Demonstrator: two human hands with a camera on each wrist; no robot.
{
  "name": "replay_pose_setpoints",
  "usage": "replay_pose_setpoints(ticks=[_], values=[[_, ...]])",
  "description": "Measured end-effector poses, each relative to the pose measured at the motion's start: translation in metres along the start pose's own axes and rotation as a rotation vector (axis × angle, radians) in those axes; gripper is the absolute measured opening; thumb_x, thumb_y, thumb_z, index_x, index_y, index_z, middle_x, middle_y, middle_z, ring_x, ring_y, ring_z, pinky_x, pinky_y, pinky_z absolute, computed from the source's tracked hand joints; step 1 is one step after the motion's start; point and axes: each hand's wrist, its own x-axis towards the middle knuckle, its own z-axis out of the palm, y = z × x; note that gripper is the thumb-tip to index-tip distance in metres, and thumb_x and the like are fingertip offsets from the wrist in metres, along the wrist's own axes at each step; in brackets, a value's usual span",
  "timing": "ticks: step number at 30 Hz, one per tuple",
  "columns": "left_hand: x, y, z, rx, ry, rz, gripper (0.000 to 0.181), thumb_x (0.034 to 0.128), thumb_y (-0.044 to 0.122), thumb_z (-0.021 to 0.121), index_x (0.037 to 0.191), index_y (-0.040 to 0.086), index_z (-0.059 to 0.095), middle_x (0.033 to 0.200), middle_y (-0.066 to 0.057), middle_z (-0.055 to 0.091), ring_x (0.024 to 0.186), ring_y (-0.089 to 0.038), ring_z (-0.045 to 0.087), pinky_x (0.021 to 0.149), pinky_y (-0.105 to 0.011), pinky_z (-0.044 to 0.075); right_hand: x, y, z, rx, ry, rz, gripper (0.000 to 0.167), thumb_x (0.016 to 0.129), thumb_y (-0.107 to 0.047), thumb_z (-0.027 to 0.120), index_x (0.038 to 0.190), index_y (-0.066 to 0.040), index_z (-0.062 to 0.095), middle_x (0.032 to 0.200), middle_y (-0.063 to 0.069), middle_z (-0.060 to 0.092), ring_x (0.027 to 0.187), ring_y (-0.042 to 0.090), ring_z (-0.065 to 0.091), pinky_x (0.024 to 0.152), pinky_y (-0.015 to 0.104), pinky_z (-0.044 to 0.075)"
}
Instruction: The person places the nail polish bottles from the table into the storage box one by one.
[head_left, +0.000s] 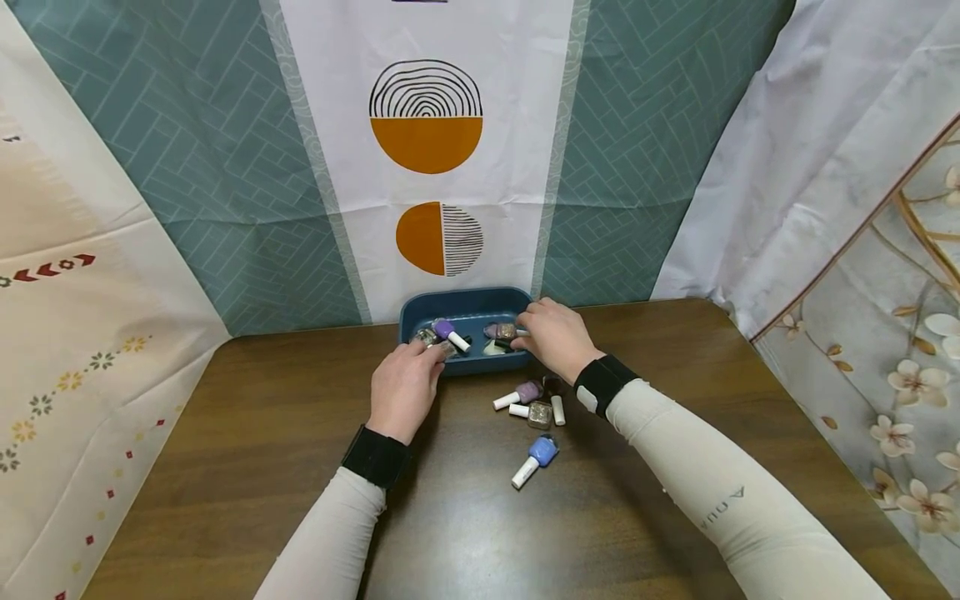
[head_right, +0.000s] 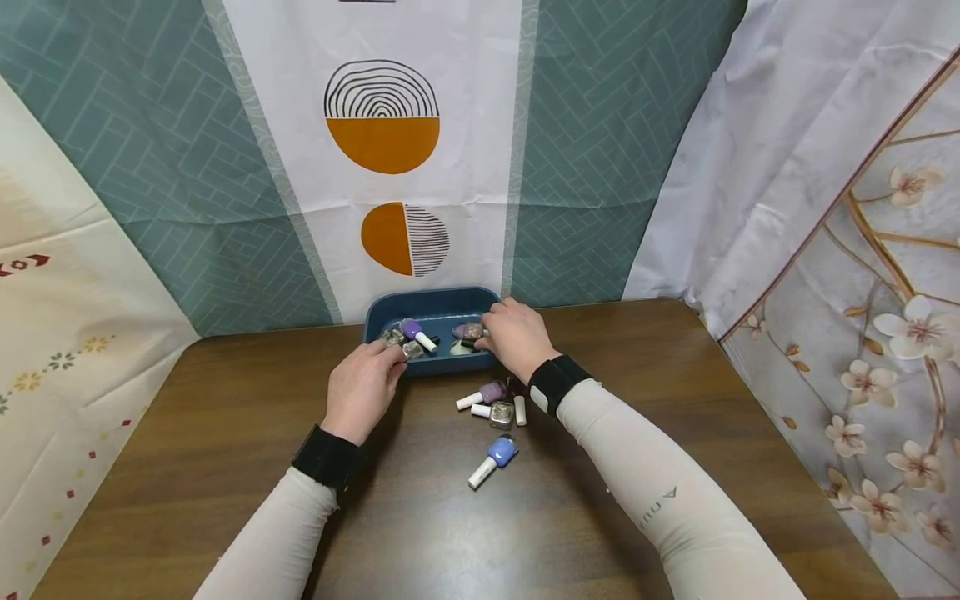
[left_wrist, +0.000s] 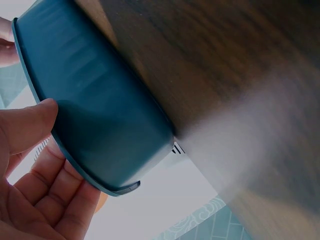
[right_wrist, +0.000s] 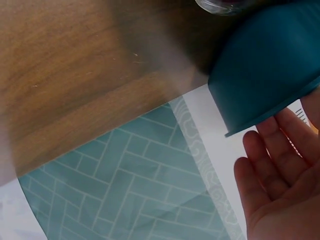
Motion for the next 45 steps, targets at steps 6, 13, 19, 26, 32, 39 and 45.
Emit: replay_pose_setpoints(ticks=[6, 13, 19, 26, 32, 39, 45], values=[[-0.001, 0.003, -0.001, 0.001, -0.005, -0.009, 0.013, 0.1008, 0.015, 0.084, 0.113, 0.015, 0.084, 0.094, -0.005, 0.071, 0.082, -0.025, 0.060, 0.068, -0.038, 0.054, -0.006, 0.004, 0.003, 0.035, 0.055, -0.034, 0.033, 0.099, -0.032, 0.086, 0.119, -0.005, 0.083, 0.110, 0.009, 0.079, 0.109, 0.030, 0.071, 0.095, 0.045, 0.059], [-0.004, 0.005, 0.002, 0.009, -0.011, -0.005, 0.013, 0.1002, 0.015, 0.084, 0.113, 0.017, 0.084, 0.093, -0.005, 0.070, 0.081, -0.025, 0.060, 0.068, -0.038, 0.055, -0.015, 0.008, 0.010, 0.066, 0.077, -0.062, 0.028, 0.102, -0.029, 0.083, 0.120, -0.007, 0.083, 0.111, 0.008, 0.079, 0.108, 0.029, 0.071, 0.096, 0.045, 0.059], [-0.008, 0.004, 0.003, 0.011, -0.001, -0.008, 0.011, 0.0988, 0.015, 0.086, 0.110, 0.017, 0.084, 0.092, -0.004, 0.071, 0.081, -0.024, 0.061, 0.068, -0.038, 0.055, -0.022, 0.010, 0.013, 0.127, 0.101, -0.095, 0.024, 0.102, -0.024, 0.083, 0.120, -0.008, 0.083, 0.114, 0.006, 0.079, 0.110, 0.029, 0.071, 0.098, 0.047, 0.058], [-0.009, 0.004, 0.004, 0.018, 0.002, -0.007, 0.009, 0.0996, 0.014, 0.085, 0.108, 0.016, 0.083, 0.089, -0.003, 0.068, 0.080, -0.024, 0.060, 0.066, -0.038, 0.054, -0.031, 0.012, 0.014, 0.190, 0.126, -0.111, 0.024, 0.102, -0.022, 0.082, 0.121, -0.007, 0.082, 0.114, 0.007, 0.080, 0.112, 0.029, 0.072, 0.104, 0.048, 0.055], [-0.006, 0.004, 0.002, 0.018, 0.001, 0.001, 0.010, 0.0987, 0.014, 0.086, 0.108, 0.016, 0.083, 0.089, -0.002, 0.068, 0.080, -0.023, 0.060, 0.066, -0.038, 0.054, -0.036, 0.011, 0.014, 0.246, 0.132, -0.126, 0.018, 0.103, -0.020, 0.082, 0.118, -0.009, 0.085, 0.113, 0.003, 0.080, 0.114, 0.026, 0.071, 0.106, 0.044, 0.054], [-0.005, 0.003, 0.000, 0.030, 0.050, 0.032, 0.006, 0.0982, 0.012, 0.086, 0.102, 0.014, 0.082, 0.087, -0.004, 0.068, 0.080, -0.026, 0.065, 0.064, -0.042, 0.056, -0.039, 0.008, 0.013, 0.286, 0.153, -0.130, 0.012, 0.101, -0.019, 0.083, 0.111, -0.011, 0.086, 0.110, 0.000, 0.079, 0.111, 0.023, 0.070, 0.098, 0.042, 0.058], [-0.001, 0.003, 0.000, 0.033, 0.043, 0.032, 0.007, 0.0973, 0.012, 0.087, 0.101, 0.014, 0.082, 0.087, -0.004, 0.069, 0.079, -0.026, 0.063, 0.064, -0.041, 0.056, -0.042, 0.007, 0.015, 0.285, 0.154, -0.116, 0.015, 0.101, -0.020, 0.084, 0.114, -0.013, 0.086, 0.114, 0.000, 0.079, 0.114, 0.022, 0.071, 0.098, 0.042, 0.059]])
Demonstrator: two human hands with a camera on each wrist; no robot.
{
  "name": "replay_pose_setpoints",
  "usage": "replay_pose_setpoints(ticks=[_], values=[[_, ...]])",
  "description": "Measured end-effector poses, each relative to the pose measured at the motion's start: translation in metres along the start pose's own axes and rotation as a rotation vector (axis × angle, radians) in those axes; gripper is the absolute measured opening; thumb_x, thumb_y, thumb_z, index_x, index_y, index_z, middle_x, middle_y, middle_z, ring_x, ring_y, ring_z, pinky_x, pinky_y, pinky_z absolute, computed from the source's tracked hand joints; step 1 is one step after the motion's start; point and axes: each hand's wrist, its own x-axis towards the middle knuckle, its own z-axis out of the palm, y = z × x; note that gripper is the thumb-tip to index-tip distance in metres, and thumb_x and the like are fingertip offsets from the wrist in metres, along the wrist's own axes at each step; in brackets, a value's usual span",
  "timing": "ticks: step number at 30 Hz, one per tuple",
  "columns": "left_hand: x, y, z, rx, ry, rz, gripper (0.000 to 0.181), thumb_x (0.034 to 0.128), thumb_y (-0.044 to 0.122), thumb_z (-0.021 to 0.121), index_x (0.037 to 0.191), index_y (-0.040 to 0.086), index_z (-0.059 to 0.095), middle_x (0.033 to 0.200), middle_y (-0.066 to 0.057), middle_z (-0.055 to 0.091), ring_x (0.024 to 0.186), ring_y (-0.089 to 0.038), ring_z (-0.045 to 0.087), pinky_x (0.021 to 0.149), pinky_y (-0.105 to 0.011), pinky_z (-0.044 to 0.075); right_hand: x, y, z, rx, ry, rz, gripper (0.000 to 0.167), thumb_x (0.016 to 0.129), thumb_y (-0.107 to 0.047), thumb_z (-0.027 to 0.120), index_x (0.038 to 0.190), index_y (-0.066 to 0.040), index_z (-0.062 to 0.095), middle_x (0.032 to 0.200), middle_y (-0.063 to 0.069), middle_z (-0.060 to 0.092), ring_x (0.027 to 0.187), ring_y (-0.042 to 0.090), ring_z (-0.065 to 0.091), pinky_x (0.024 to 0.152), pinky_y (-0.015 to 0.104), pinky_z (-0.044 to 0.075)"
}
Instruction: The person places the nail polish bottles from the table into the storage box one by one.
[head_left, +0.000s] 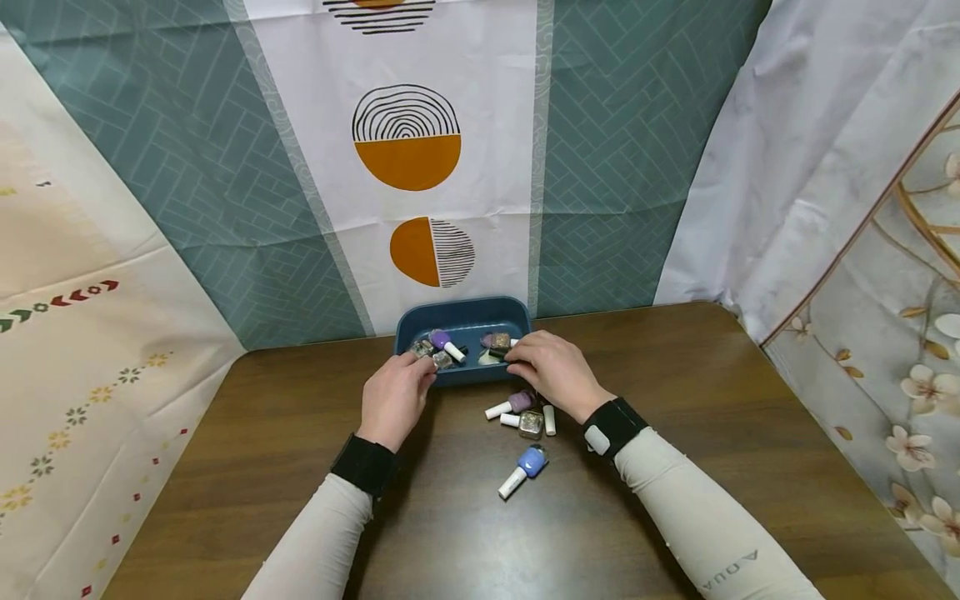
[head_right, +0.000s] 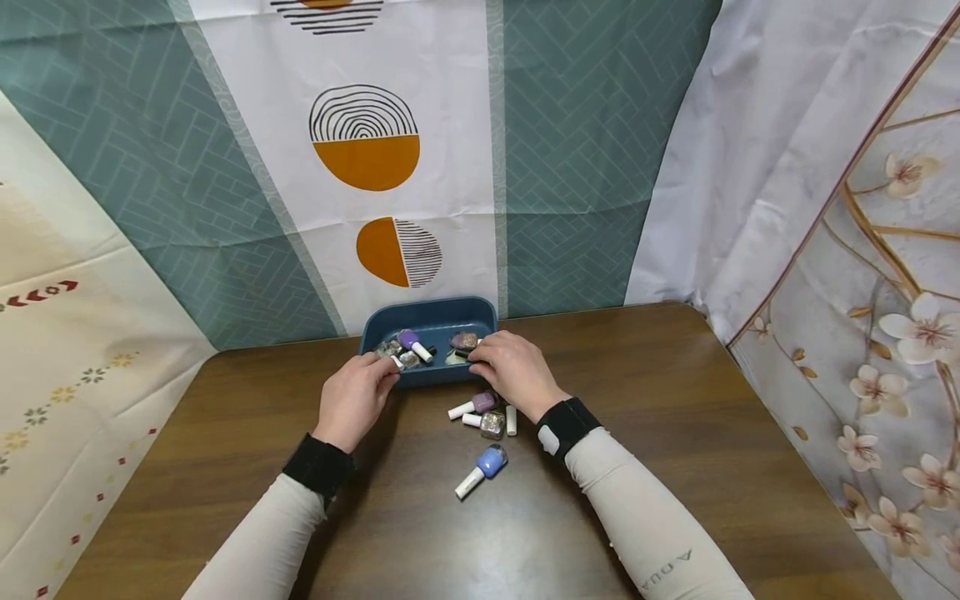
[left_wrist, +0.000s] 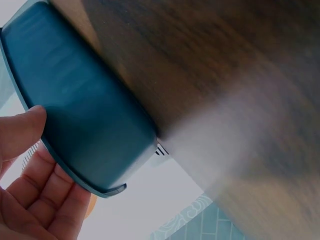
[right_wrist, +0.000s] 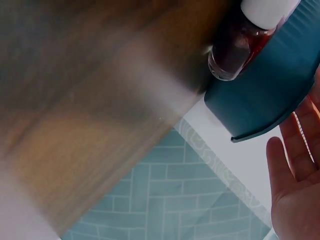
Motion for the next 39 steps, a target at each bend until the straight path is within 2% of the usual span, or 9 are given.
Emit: replay_pose_setpoints(ticks=[9, 19, 25, 30, 39], values=[[0.0001, 0.0001, -0.0024, 0.006, -0.025, 0.003, 0.008, 0.0968, 0.011, 0.088, 0.101, 0.015, 0.081, 0.088, -0.003, 0.070, 0.079, -0.024, 0.061, 0.066, -0.040, 0.056, -0.0032, -0.0022, 0.0019, -0.001, 0.042, -0.015, 0.015, 0.100, -0.017, 0.085, 0.114, -0.012, 0.086, 0.115, 0.001, 0.080, 0.114, 0.022, 0.072, 0.097, 0.043, 0.060], [0.0007, 0.0008, -0.0028, 0.012, -0.029, -0.005, 0.008, 0.0971, 0.011, 0.087, 0.100, 0.014, 0.081, 0.088, -0.003, 0.069, 0.079, -0.024, 0.060, 0.065, -0.039, 0.055, 0.0005, -0.0030, 0.0045, 0.006, 0.028, 0.005, 0.012, 0.100, -0.016, 0.084, 0.112, -0.014, 0.086, 0.112, 0.000, 0.081, 0.112, 0.021, 0.073, 0.096, 0.043, 0.060], [0.0006, 0.0012, -0.0034, 0.011, -0.021, -0.002, 0.008, 0.0969, 0.011, 0.087, 0.101, 0.014, 0.081, 0.089, -0.004, 0.070, 0.080, -0.025, 0.061, 0.065, -0.040, 0.056, 0.0017, -0.0041, 0.0055, -0.003, 0.040, 0.030, 0.012, 0.099, -0.014, 0.085, 0.111, -0.015, 0.087, 0.110, -0.001, 0.081, 0.109, 0.020, 0.073, 0.093, 0.042, 0.061], [0.0016, 0.0018, -0.0017, 0.008, -0.046, -0.018, 0.007, 0.0977, 0.013, 0.087, 0.103, 0.014, 0.082, 0.091, -0.004, 0.071, 0.081, -0.025, 0.061, 0.068, -0.041, 0.057, -0.0001, -0.0063, 0.0054, 0.006, 0.053, 0.069, 0.010, 0.099, -0.016, 0.085, 0.109, -0.017, 0.087, 0.107, -0.003, 0.081, 0.104, 0.019, 0.073, 0.088, 0.041, 0.061], [0.0009, 0.0030, -0.0032, 0.021, -0.047, -0.018, 0.008, 0.0976, 0.013, 0.087, 0.103, 0.014, 0.081, 0.091, -0.004, 0.071, 0.082, -0.025, 0.061, 0.068, -0.041, 0.057, 0.0013, -0.0100, 0.0085, 0.013, 0.059, 0.127, 0.007, 0.100, -0.016, 0.085, 0.107, -0.016, 0.087, 0.101, -0.003, 0.078, 0.098, 0.020, 0.072, 0.083, 0.041, 0.061]])
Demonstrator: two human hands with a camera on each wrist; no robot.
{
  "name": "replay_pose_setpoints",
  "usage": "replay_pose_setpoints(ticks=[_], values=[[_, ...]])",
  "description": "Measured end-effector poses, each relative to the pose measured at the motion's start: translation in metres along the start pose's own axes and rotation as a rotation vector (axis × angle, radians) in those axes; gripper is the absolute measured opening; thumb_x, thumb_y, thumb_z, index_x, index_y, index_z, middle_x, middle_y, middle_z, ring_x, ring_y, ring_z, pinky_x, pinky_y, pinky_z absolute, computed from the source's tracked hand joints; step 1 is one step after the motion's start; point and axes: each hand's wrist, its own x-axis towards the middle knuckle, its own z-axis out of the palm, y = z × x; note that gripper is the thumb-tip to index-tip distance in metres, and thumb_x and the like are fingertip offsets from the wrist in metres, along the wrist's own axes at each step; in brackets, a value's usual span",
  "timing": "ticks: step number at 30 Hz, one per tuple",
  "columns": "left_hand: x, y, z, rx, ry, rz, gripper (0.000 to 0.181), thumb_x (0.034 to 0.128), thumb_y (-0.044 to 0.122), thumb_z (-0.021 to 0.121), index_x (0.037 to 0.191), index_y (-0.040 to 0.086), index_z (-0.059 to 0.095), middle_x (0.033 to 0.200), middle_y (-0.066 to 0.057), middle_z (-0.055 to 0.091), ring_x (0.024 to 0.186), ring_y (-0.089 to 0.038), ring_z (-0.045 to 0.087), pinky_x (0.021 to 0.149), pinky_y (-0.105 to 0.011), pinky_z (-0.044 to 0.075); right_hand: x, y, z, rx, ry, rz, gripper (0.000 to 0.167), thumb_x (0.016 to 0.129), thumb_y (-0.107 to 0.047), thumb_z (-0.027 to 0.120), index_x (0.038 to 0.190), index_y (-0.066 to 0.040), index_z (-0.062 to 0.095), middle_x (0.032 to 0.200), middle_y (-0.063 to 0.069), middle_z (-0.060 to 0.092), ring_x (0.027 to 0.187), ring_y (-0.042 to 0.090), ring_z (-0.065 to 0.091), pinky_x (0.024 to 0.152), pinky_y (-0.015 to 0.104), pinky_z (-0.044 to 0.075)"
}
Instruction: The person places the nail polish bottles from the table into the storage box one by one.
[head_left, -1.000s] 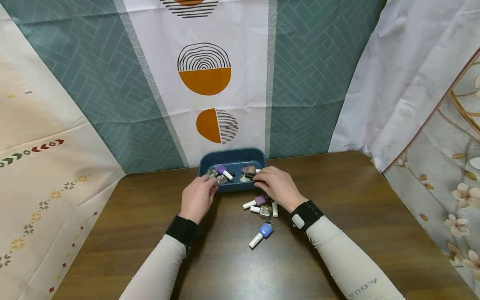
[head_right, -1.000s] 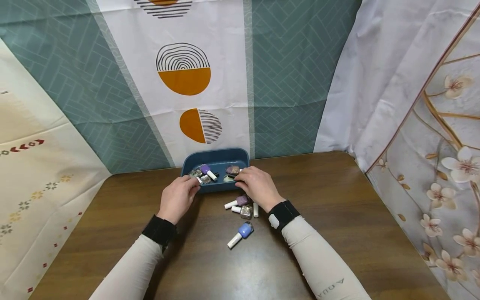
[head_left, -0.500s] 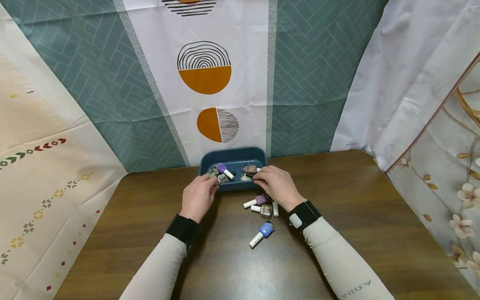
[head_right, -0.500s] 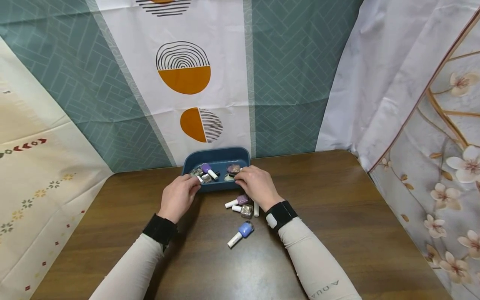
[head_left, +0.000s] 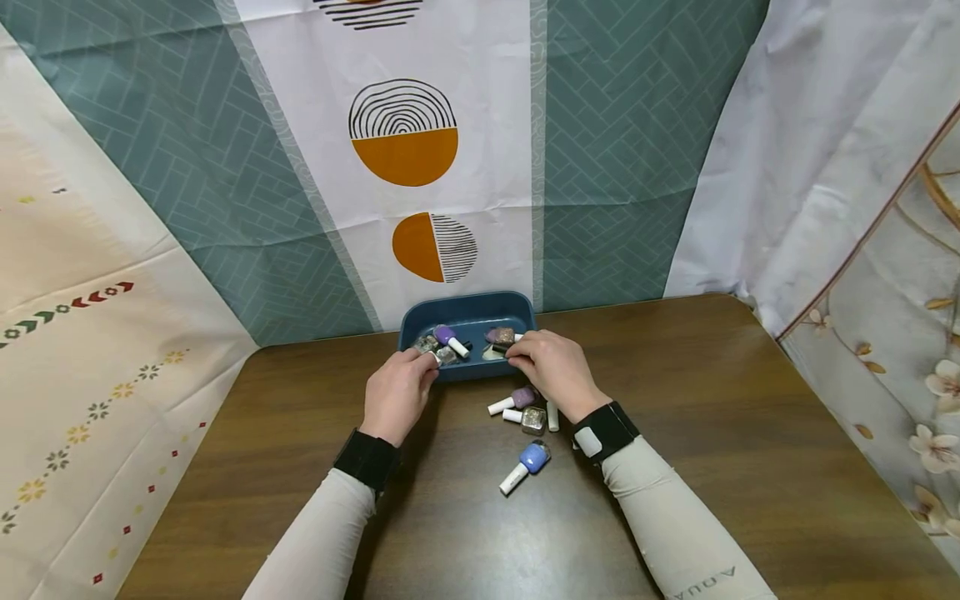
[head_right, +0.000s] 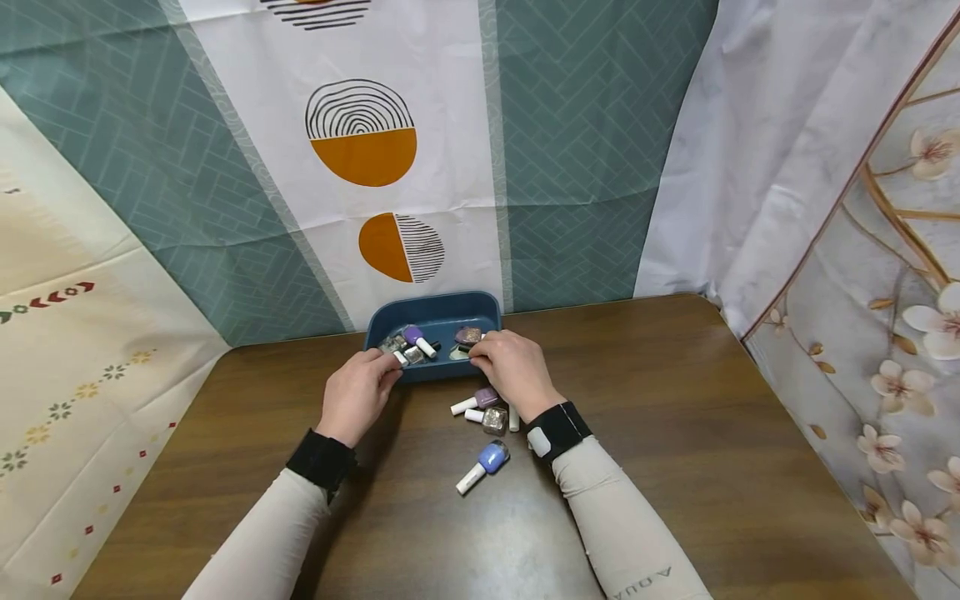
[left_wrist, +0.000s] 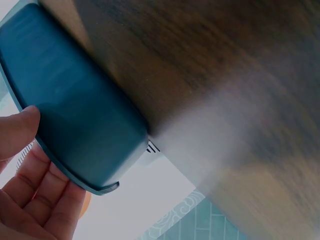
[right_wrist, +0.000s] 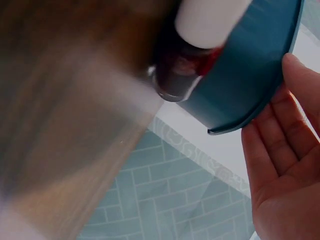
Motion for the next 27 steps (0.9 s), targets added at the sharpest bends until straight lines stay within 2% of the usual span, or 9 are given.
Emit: replay_pose_setpoints(ticks=[10, 20, 27], values=[[0.0014, 0.0005, -0.0016, -0.014, -0.034, -0.021, 0.007, 0.0991, 0.013, 0.086, 0.104, 0.014, 0.082, 0.092, -0.004, 0.071, 0.083, -0.024, 0.060, 0.071, -0.041, 0.057, 0.0014, -0.0019, 0.0007, 0.006, -0.005, 0.026, 0.008, 0.100, -0.020, 0.086, 0.107, -0.017, 0.088, 0.098, -0.002, 0.076, 0.093, 0.020, 0.071, 0.078, 0.041, 0.060], [-0.0010, 0.0022, -0.0026, -0.028, -0.030, -0.037, 0.008, 0.0977, 0.012, 0.087, 0.104, 0.012, 0.082, 0.094, -0.005, 0.072, 0.085, -0.025, 0.062, 0.075, -0.043, 0.059, 0.0007, -0.0025, 0.0028, 0.000, -0.009, 0.034, 0.007, 0.101, -0.020, 0.085, 0.106, -0.018, 0.088, 0.098, -0.003, 0.077, 0.093, 0.020, 0.072, 0.078, 0.042, 0.060], [0.0000, 0.0036, -0.0019, -0.024, -0.020, -0.021, 0.013, 0.0968, 0.011, 0.088, 0.107, 0.011, 0.081, 0.098, -0.006, 0.073, 0.089, -0.027, 0.065, 0.078, -0.045, 0.061, 0.0012, -0.0030, 0.0004, -0.006, -0.004, 0.041, 0.007, 0.101, -0.019, 0.084, 0.106, -0.018, 0.088, 0.100, -0.002, 0.079, 0.096, 0.021, 0.073, 0.081, 0.043, 0.061]])
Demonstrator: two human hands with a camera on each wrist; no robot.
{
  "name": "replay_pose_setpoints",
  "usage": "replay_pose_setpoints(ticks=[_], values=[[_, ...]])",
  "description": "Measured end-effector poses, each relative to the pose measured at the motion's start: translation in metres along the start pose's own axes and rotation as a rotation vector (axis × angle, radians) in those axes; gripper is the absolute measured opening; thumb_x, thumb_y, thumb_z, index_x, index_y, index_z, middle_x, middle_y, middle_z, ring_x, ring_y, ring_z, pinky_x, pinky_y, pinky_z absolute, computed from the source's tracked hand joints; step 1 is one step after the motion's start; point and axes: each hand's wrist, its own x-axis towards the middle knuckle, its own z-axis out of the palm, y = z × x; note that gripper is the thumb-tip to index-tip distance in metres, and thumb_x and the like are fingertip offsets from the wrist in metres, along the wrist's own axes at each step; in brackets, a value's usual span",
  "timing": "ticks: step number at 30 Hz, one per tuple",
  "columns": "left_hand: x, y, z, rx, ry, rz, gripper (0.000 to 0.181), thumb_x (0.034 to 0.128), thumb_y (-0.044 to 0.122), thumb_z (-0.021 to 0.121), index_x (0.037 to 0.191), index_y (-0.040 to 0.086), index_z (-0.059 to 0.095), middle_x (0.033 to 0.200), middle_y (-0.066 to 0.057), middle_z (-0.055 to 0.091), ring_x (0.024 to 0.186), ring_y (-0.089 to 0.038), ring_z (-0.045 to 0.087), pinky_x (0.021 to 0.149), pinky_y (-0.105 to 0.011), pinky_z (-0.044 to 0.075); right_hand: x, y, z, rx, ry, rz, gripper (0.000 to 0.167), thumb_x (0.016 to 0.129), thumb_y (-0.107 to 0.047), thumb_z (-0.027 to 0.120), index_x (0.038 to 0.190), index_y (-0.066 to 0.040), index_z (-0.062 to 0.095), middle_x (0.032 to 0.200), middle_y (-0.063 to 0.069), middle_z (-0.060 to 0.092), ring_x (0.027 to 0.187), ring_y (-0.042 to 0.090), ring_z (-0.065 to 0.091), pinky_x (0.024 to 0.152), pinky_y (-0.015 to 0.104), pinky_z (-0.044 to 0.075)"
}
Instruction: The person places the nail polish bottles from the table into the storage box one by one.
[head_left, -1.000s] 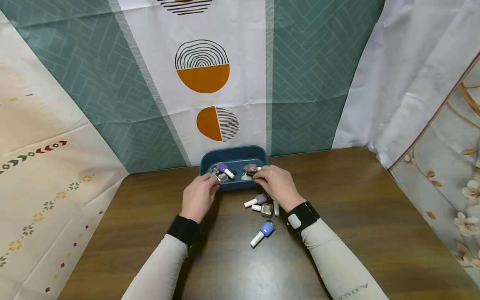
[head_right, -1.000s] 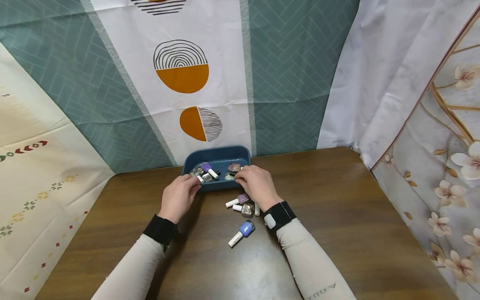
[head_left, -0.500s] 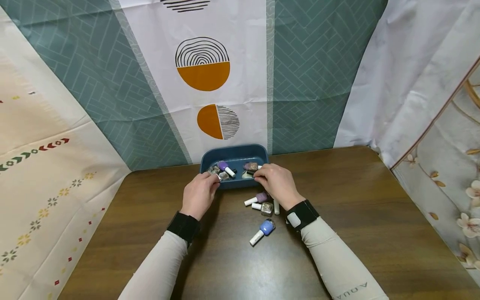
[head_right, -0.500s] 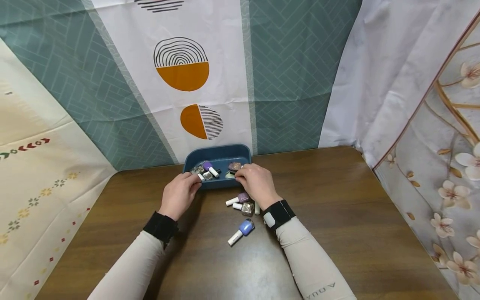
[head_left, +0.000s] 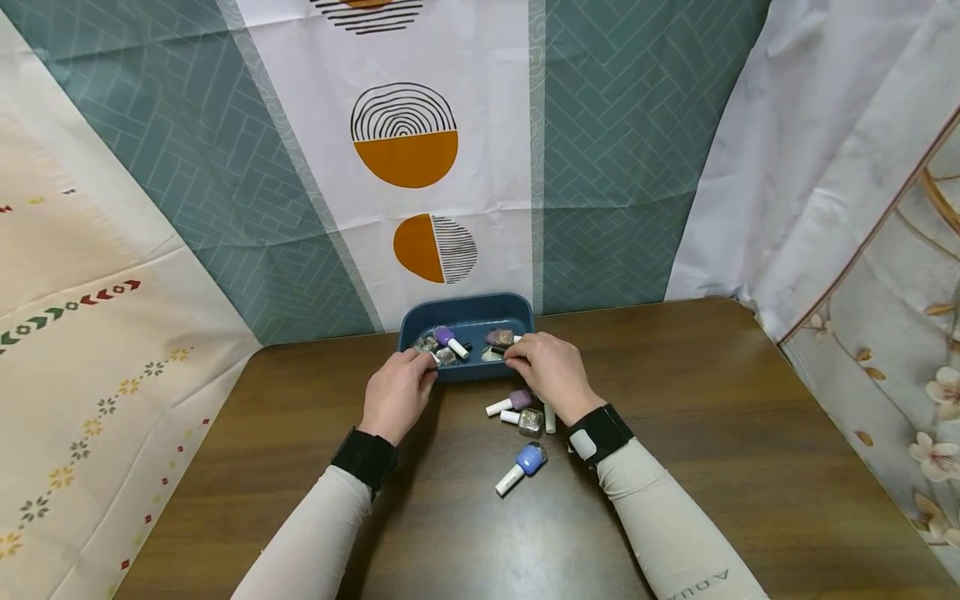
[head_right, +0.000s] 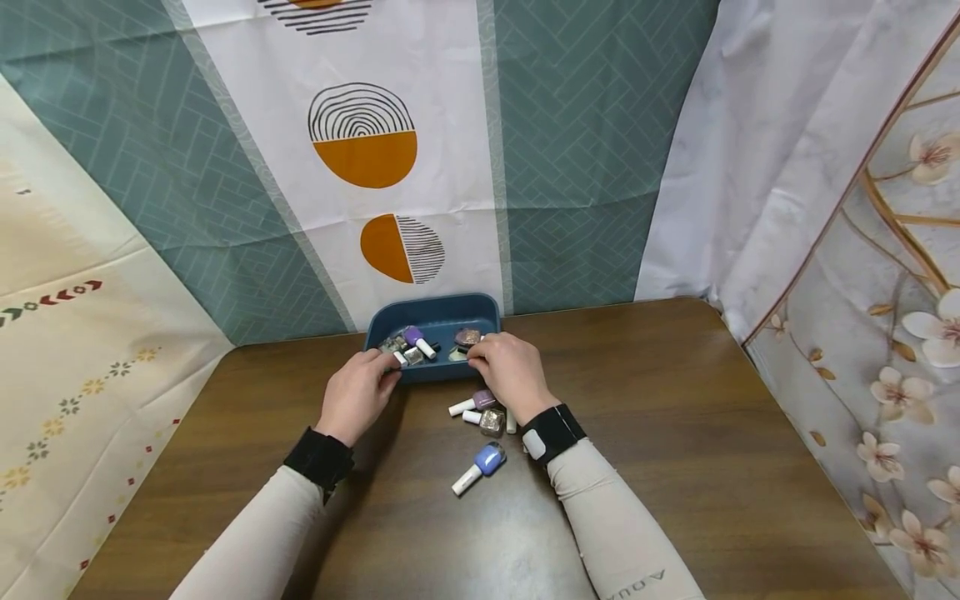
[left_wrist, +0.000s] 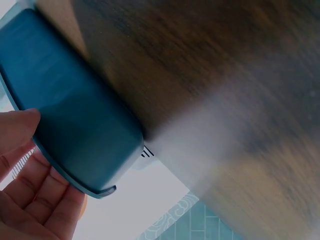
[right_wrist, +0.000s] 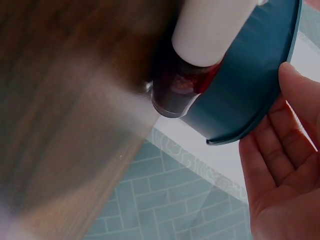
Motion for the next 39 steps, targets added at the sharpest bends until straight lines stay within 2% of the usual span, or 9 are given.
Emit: replay_pose_setpoints(ticks=[10, 18, 23, 29, 34, 39], values=[[-0.004, 0.002, 0.000, -0.004, -0.052, -0.025, 0.024, 0.0991, 0.013, 0.085, 0.121, 0.008, 0.080, 0.107, -0.009, 0.074, 0.096, -0.028, 0.066, 0.089, -0.046, 0.062, -0.001, 0.000, 0.000, 0.009, 0.004, -0.005, 0.007, 0.101, -0.020, 0.084, 0.107, -0.018, 0.088, 0.099, -0.002, 0.078, 0.096, 0.021, 0.073, 0.080, 0.043, 0.060], [-0.009, 0.001, -0.002, -0.005, -0.079, -0.038, 0.037, 0.1020, 0.019, 0.083, 0.136, 0.007, 0.076, 0.127, -0.014, 0.074, 0.118, -0.033, 0.068, 0.107, -0.050, 0.057, -0.001, 0.000, 0.000, 0.026, -0.004, 0.008, 0.008, 0.101, -0.020, 0.084, 0.107, -0.017, 0.088, 0.099, -0.002, 0.078, 0.094, 0.021, 0.072, 0.080, 0.043, 0.060], [-0.016, 0.000, -0.004, -0.007, -0.058, -0.007, 0.042, 0.1020, 0.019, 0.083, 0.140, 0.003, 0.073, 0.137, -0.017, 0.070, 0.130, -0.035, 0.063, 0.116, -0.050, 0.049, -0.001, 0.000, 0.000, 0.020, -0.003, 0.005, 0.008, 0.101, -0.021, 0.084, 0.107, -0.018, 0.088, 0.099, -0.002, 0.078, 0.094, 0.021, 0.072, 0.079, 0.042, 0.060], [-0.025, 0.002, -0.008, 0.003, -0.035, 0.029, 0.053, 0.1020, 0.020, 0.083, 0.148, -0.001, 0.066, 0.145, -0.022, 0.063, 0.138, -0.038, 0.057, 0.120, -0.051, 0.045, 0.000, -0.001, 0.000, 0.017, -0.003, 0.004, 0.007, 0.102, -0.020, 0.083, 0.107, -0.018, 0.088, 0.097, -0.002, 0.077, 0.093, 0.021, 0.071, 0.078, 0.042, 0.059], [-0.030, 0.009, -0.012, -0.001, -0.040, 0.032, 0.059, 0.1022, 0.022, 0.083, 0.152, 0.000, 0.062, 0.151, -0.022, 0.058, 0.143, -0.038, 0.053, 0.121, -0.052, 0.045, -0.001, -0.001, 0.000, 0.014, 0.001, 0.009, 0.007, 0.101, -0.019, 0.084, 0.107, -0.018, 0.088, 0.097, -0.002, 0.077, 0.093, 0.021, 0.071, 0.078, 0.042, 0.059], [-0.040, 0.018, -0.014, -0.009, -0.034, 0.063, 0.059, 0.1015, 0.023, 0.084, 0.152, 0.002, 0.063, 0.153, -0.020, 0.057, 0.145, -0.037, 0.051, 0.122, -0.052, 0.043, -0.001, -0.001, 0.000, 0.016, 0.002, 0.010, 0.007, 0.101, -0.019, 0.084, 0.107, -0.018, 0.088, 0.097, -0.002, 0.077, 0.092, 0.020, 0.071, 0.077, 0.042, 0.059]])
